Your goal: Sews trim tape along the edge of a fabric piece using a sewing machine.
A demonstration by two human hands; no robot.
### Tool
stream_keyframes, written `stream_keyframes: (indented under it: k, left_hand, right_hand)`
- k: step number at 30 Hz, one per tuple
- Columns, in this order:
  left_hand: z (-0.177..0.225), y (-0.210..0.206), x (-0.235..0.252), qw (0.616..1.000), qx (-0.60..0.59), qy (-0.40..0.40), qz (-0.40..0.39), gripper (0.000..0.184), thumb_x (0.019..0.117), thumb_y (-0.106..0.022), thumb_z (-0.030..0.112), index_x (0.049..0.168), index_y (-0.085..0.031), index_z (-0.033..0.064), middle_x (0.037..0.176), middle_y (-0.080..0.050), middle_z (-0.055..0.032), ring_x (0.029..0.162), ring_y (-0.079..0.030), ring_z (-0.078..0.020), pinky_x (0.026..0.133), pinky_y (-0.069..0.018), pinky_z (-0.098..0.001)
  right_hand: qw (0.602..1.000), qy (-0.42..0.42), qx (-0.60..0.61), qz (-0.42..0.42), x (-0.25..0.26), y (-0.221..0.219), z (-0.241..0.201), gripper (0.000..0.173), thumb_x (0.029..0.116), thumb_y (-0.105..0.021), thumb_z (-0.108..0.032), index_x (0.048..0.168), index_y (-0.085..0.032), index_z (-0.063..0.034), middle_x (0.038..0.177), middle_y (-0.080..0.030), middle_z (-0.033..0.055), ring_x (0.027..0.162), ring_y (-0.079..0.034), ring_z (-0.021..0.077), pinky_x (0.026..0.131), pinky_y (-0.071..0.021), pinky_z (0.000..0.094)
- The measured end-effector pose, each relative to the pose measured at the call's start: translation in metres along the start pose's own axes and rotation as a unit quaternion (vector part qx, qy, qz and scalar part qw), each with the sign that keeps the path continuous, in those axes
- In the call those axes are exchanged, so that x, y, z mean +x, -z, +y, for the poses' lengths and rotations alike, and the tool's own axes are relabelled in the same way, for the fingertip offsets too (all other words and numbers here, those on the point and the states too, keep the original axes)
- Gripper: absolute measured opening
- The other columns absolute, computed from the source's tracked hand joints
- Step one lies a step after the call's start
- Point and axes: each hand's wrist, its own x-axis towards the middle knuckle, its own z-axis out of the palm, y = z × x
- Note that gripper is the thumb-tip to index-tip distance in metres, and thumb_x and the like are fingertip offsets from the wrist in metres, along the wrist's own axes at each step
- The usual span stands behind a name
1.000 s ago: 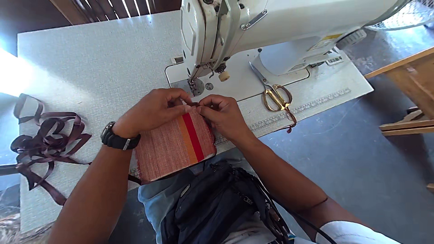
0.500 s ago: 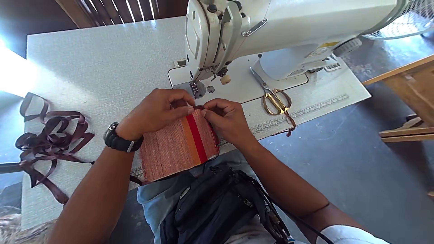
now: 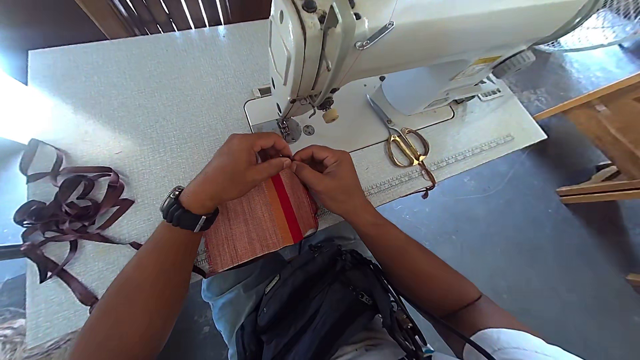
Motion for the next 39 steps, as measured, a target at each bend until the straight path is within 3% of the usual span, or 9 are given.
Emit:
stream_keyframes:
  k: [8,13,23,27,31,35,39]
  left_hand:
    - [-0.005,-0.005,0.002,0.999,-0.025,0.019,0.0,0.01,0.0989,-0.066,0.02,0.105,-0.073,0.0154,0.086,-0.071,0.0052,0.073,-0.067,-0.0057,0.064,-0.0573,-0.0237]
    - [-0.003,-0.006,-0.006,0.999,-0.036,0.005,0.009,0.009,0.099,-0.063,0.015,0.1,-0.071,0.0126,0.08,-0.069,0.0029,0.064,-0.063,-0.0069,0.055,-0.0523,-0.0217]
    - [0.011,0.003,0.002,0.995,-0.023,-0.09,0.044,0.01,0.0965,-0.062,0.01,0.099,-0.072,0.0078,0.089,-0.068,0.0033,0.077,-0.065,-0.0052,0.068,-0.0564,-0.0225]
    - [0.007,0.011,0.0,0.99,-0.072,-0.103,0.06,0.01,0.0983,-0.063,0.01,0.102,-0.072,0.0054,0.093,-0.069,0.0001,0.081,-0.067,-0.0089,0.073,-0.0588,-0.0262]
    - [0.007,0.011,0.0,0.989,-0.096,-0.095,0.066,0.011,0.0995,-0.063,0.013,0.103,-0.07,0.0054,0.094,-0.067,0.0003,0.081,-0.065,-0.0079,0.072,-0.0565,-0.0238]
    - [0.006,0.011,0.001,0.988,-0.113,-0.087,0.056,0.011,0.1,-0.062,0.012,0.103,-0.07,0.0051,0.095,-0.068,-0.0005,0.081,-0.065,-0.0089,0.073,-0.057,-0.0252]
    - [0.006,0.008,0.002,0.988,-0.12,-0.085,0.057,0.012,0.1002,-0.061,0.012,0.103,-0.07,0.0044,0.094,-0.068,-0.0007,0.082,-0.065,-0.0084,0.074,-0.0576,-0.0247]
  right_hand:
    - [1.0,-0.004,-0.026,0.016,-0.001,-0.002,-0.002,0.006,0.0964,-0.067,-0.009,0.095,-0.073,-0.0069,0.073,-0.065,0.0003,0.05,-0.051,0.0075,0.044,-0.0435,0.0217]
    - [0.999,-0.004,-0.03,0.022,-0.004,-0.003,-0.007,0.006,0.0962,-0.068,-0.009,0.095,-0.073,-0.0069,0.072,-0.064,-0.0002,0.049,-0.048,0.0068,0.043,-0.0412,0.0211]
    - [0.999,0.021,0.025,0.009,-0.017,0.002,-0.023,0.011,0.0975,-0.067,-0.01,0.105,-0.073,-0.0064,0.079,-0.067,-0.0011,0.05,-0.048,0.005,0.045,-0.0419,0.0191]
    - [0.999,0.024,0.042,0.008,-0.02,0.003,-0.029,0.017,0.1027,-0.062,-0.013,0.112,-0.073,-0.0054,0.08,-0.068,0.0008,0.053,-0.054,0.0057,0.047,-0.0485,0.0199]
    - [0.999,0.021,0.021,0.022,-0.017,0.004,-0.036,0.015,0.1027,-0.063,-0.015,0.108,-0.075,-0.0099,0.077,-0.067,-0.0014,0.052,-0.052,0.0055,0.047,-0.0466,0.0203]
    - [0.998,0.044,0.004,0.043,-0.014,0.004,-0.033,0.016,0.1006,-0.065,-0.015,0.111,-0.076,-0.0092,0.101,-0.069,-0.0004,0.057,-0.051,0.0038,0.048,-0.045,0.0184]
    - [0.996,0.066,-0.013,0.066,-0.011,0.0,-0.034,0.012,0.0963,-0.071,-0.016,0.106,-0.075,-0.0092,0.096,-0.064,0.0002,0.06,-0.052,0.0041,0.048,-0.045,0.0175]
